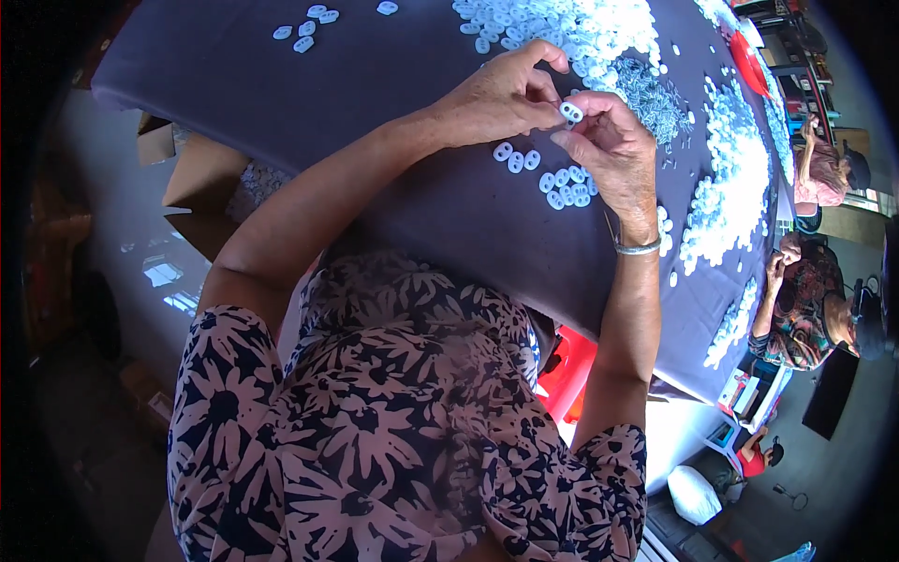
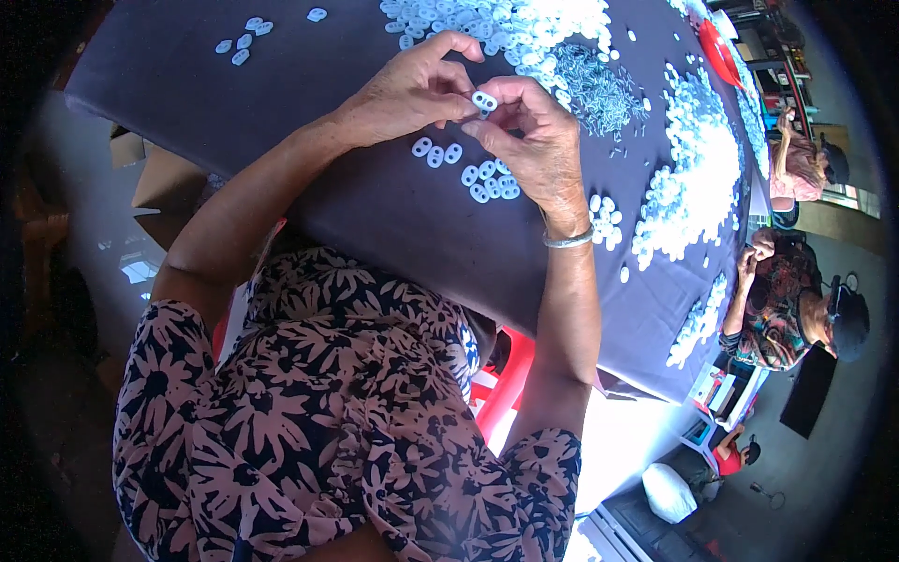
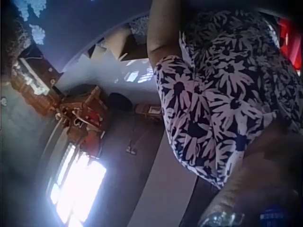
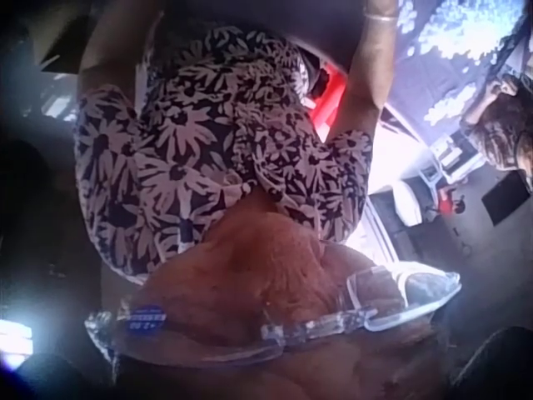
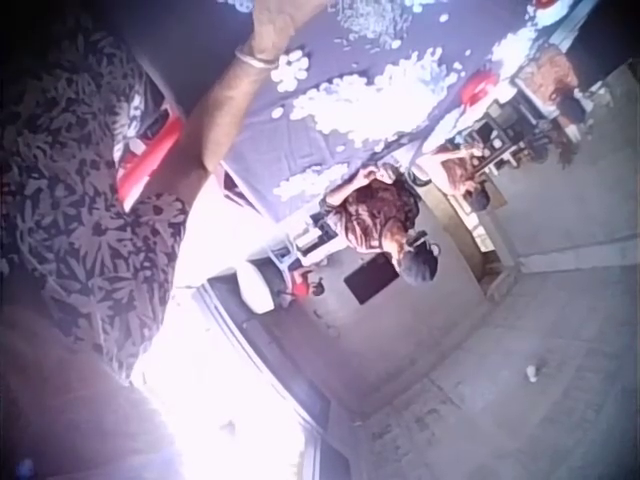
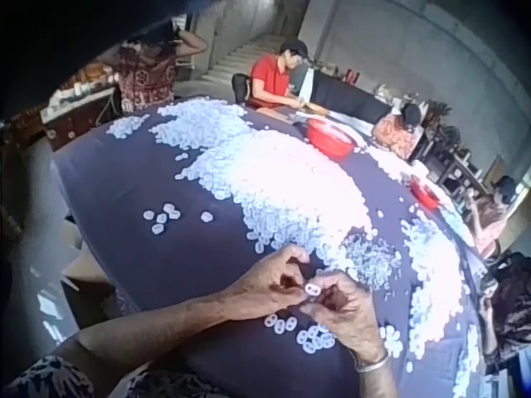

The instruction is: The person assembles plastic toggles by inserting pins into plastic components by hand and placing the finished pieces on the table.

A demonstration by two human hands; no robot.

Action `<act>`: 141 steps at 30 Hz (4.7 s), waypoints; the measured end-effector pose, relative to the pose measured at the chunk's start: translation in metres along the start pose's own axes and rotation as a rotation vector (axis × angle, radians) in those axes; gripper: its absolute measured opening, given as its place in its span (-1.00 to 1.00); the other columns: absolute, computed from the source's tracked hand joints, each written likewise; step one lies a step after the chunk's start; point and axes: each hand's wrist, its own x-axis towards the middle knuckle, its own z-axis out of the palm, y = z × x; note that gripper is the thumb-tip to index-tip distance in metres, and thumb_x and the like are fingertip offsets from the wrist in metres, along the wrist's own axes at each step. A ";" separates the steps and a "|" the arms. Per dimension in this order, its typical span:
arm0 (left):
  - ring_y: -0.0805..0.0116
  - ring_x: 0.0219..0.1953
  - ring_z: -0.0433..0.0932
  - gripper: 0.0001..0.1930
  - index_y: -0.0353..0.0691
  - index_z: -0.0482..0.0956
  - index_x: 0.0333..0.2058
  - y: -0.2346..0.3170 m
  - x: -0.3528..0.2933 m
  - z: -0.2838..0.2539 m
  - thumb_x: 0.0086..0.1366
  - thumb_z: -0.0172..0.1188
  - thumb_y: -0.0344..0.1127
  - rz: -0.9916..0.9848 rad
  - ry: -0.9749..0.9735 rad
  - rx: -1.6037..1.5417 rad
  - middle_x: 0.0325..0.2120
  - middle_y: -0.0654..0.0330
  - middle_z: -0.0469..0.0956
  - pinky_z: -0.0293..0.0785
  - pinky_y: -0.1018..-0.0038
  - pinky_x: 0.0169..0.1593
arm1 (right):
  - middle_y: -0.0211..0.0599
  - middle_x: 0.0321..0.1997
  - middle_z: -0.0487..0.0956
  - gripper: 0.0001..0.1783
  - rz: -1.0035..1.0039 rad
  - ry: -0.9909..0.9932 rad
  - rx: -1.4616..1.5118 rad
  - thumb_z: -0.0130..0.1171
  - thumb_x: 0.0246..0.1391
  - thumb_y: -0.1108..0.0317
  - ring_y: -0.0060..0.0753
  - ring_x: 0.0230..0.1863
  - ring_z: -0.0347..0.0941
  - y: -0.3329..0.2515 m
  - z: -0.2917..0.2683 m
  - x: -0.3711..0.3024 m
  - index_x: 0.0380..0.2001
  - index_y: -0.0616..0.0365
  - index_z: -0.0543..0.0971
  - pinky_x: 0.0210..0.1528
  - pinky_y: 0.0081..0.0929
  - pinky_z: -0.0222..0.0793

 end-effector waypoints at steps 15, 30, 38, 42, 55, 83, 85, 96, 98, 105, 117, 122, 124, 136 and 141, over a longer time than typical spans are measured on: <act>0.58 -0.49 0.44 -0.57 -0.23 0.31 0.04 -0.002 0.002 0.003 0.22 0.19 -0.33 0.135 0.038 -0.044 -0.48 0.25 0.53 0.38 0.63 -0.43 | -0.40 -0.22 0.50 -0.62 -0.166 0.057 -0.320 0.28 -0.19 0.70 -0.65 -0.39 0.46 -0.004 0.005 0.002 -0.22 0.22 0.51 -0.34 -0.69 0.45; 0.55 -0.51 0.38 -0.67 -0.24 0.41 -0.05 -0.008 0.000 0.005 0.17 0.12 -0.43 0.125 -0.060 -0.005 -0.59 0.31 0.43 0.35 0.54 -0.36 | -0.10 -0.36 0.46 -0.69 -0.257 -0.155 -0.893 0.25 0.00 0.26 0.06 -0.39 0.45 -0.006 0.004 -0.003 -0.35 0.22 0.39 -0.37 -0.22 0.40; 0.63 -0.55 0.35 -0.70 -0.13 0.57 -0.09 -0.002 -0.002 0.009 0.18 0.09 -0.41 0.040 -0.056 -0.111 -0.60 0.36 0.42 0.33 0.61 -0.45 | -0.05 -0.49 0.52 -0.76 -0.236 -0.145 -0.853 0.14 0.10 0.29 0.09 -0.39 0.49 -0.005 0.004 -0.008 -0.40 0.26 0.39 -0.38 -0.21 0.41; 0.64 -0.55 0.34 -0.72 -0.13 0.59 -0.12 0.002 -0.004 0.012 0.18 0.07 -0.40 0.003 -0.050 -0.186 -0.59 0.36 0.44 0.35 0.64 -0.45 | -0.06 -0.52 0.52 -0.72 -0.321 -0.142 -0.872 0.17 0.08 0.26 -0.02 -0.44 0.53 -0.002 0.004 -0.008 -0.38 0.27 0.39 -0.42 -0.28 0.45; 0.50 -0.49 0.48 -0.86 -0.24 0.53 -0.26 0.002 0.014 -0.050 0.17 0.15 -0.41 0.094 0.156 0.026 -0.55 0.25 0.50 0.43 0.56 -0.38 | -0.56 -0.60 0.33 -0.86 -0.126 0.192 -0.537 0.16 0.09 0.33 -0.71 -0.58 0.22 -0.007 -0.001 -0.005 -0.36 0.16 0.47 -0.52 -0.69 0.20; 0.45 -0.39 0.58 -0.83 -0.24 0.59 -0.26 0.015 -0.012 -0.030 0.14 0.19 -0.40 0.042 0.192 0.318 -0.42 0.16 0.62 0.49 0.54 -0.24 | -0.57 -0.35 0.51 -0.92 0.121 -0.002 -0.302 0.20 0.05 0.54 -0.70 -0.32 0.38 0.026 -0.046 -0.003 -0.35 0.20 0.55 -0.25 -0.72 0.30; 0.47 -0.39 0.57 -0.82 -0.24 0.58 -0.25 0.010 -0.010 -0.020 0.15 0.19 -0.40 0.050 0.133 0.276 -0.43 0.17 0.61 0.49 0.55 -0.26 | -0.51 -0.34 0.52 -0.89 0.085 -0.086 -0.394 0.21 0.00 0.57 -0.70 -0.36 0.39 0.014 -0.039 -0.001 -0.35 0.21 0.56 -0.29 -0.72 0.31; 0.42 -0.40 0.57 -0.73 -0.26 0.50 -0.14 -0.005 -0.010 0.010 0.14 0.18 -0.47 0.075 0.196 0.206 -0.38 0.15 0.59 0.51 0.53 -0.27 | -0.53 -0.54 0.36 -0.83 0.078 -0.151 -0.520 0.29 -0.13 0.54 -0.71 -0.58 0.23 0.007 -0.026 0.000 -0.40 0.17 0.54 -0.51 -0.66 0.20; 0.39 -0.39 0.58 -0.67 -0.25 0.46 -0.09 -0.007 -0.011 0.013 0.13 0.18 -0.49 0.133 0.186 0.220 -0.38 0.13 0.59 0.52 0.52 -0.27 | -0.58 -0.55 0.37 -0.86 0.009 -0.132 -0.530 0.28 -0.09 0.54 -0.76 -0.57 0.23 0.013 -0.027 -0.001 -0.41 0.18 0.54 -0.52 -0.72 0.18; 0.39 -0.32 0.58 -0.50 -0.24 0.31 0.07 -0.003 -0.014 0.015 0.13 0.20 -0.49 0.135 0.104 0.226 -0.37 0.17 0.58 0.52 0.51 -0.22 | -0.63 -0.46 0.46 -0.90 0.195 -0.109 -0.243 0.19 0.02 0.58 -0.83 -0.47 0.28 -0.002 -0.010 -0.003 -0.35 0.22 0.53 -0.46 -0.80 0.24; 0.56 -0.48 0.50 -0.56 -0.27 0.34 -0.01 -0.008 -0.009 0.014 0.12 0.22 -0.49 0.124 0.112 0.047 -0.49 0.26 0.56 0.45 0.60 -0.35 | -0.56 -0.33 0.49 -0.86 0.116 -0.170 -0.051 0.12 0.07 0.58 -0.79 -0.38 0.35 -0.010 -0.018 -0.002 -0.27 0.20 0.53 -0.40 -0.77 0.29; 0.67 -0.49 0.39 -0.62 -0.24 0.40 -0.03 -0.003 -0.013 0.010 0.16 0.21 -0.50 0.155 0.133 0.050 -0.49 0.35 0.49 0.34 0.71 -0.41 | -0.55 -0.50 0.49 -0.92 0.197 0.121 -0.239 0.17 0.07 0.45 -0.77 -0.49 0.33 -0.002 -0.066 -0.001 -0.33 0.16 0.58 -0.48 -0.77 0.27; 0.69 -0.46 0.39 -0.64 -0.23 0.40 -0.02 -0.007 -0.012 0.012 0.18 0.17 -0.52 0.208 0.120 0.022 -0.49 0.37 0.46 0.34 0.73 -0.40 | -0.56 -0.57 0.46 -0.89 0.403 -0.018 -0.536 0.23 0.02 0.36 -0.78 -0.52 0.30 -0.001 -0.079 -0.007 -0.43 0.17 0.60 -0.51 -0.77 0.23; 0.70 -0.38 0.38 -0.57 -0.20 0.37 0.08 -0.005 -0.014 0.019 0.23 0.12 -0.57 0.256 0.132 0.025 -0.46 0.40 0.43 0.34 0.75 -0.27 | -0.23 -0.65 0.53 -0.75 0.356 -0.146 -0.727 0.25 -0.20 0.24 -0.43 -0.58 0.44 0.005 -0.049 0.001 -0.56 0.25 0.61 -0.43 -0.45 0.37; 0.66 -0.47 0.44 -0.58 -0.29 0.34 0.01 -0.008 -0.011 0.027 0.15 0.15 -0.58 0.234 0.160 -0.080 -0.50 0.31 0.49 0.42 0.70 -0.34 | -0.39 -0.66 0.50 -0.87 0.321 -0.048 -0.578 0.20 -0.15 0.39 -0.63 -0.61 0.34 0.010 -0.049 -0.003 -0.52 0.23 0.61 -0.54 -0.60 0.27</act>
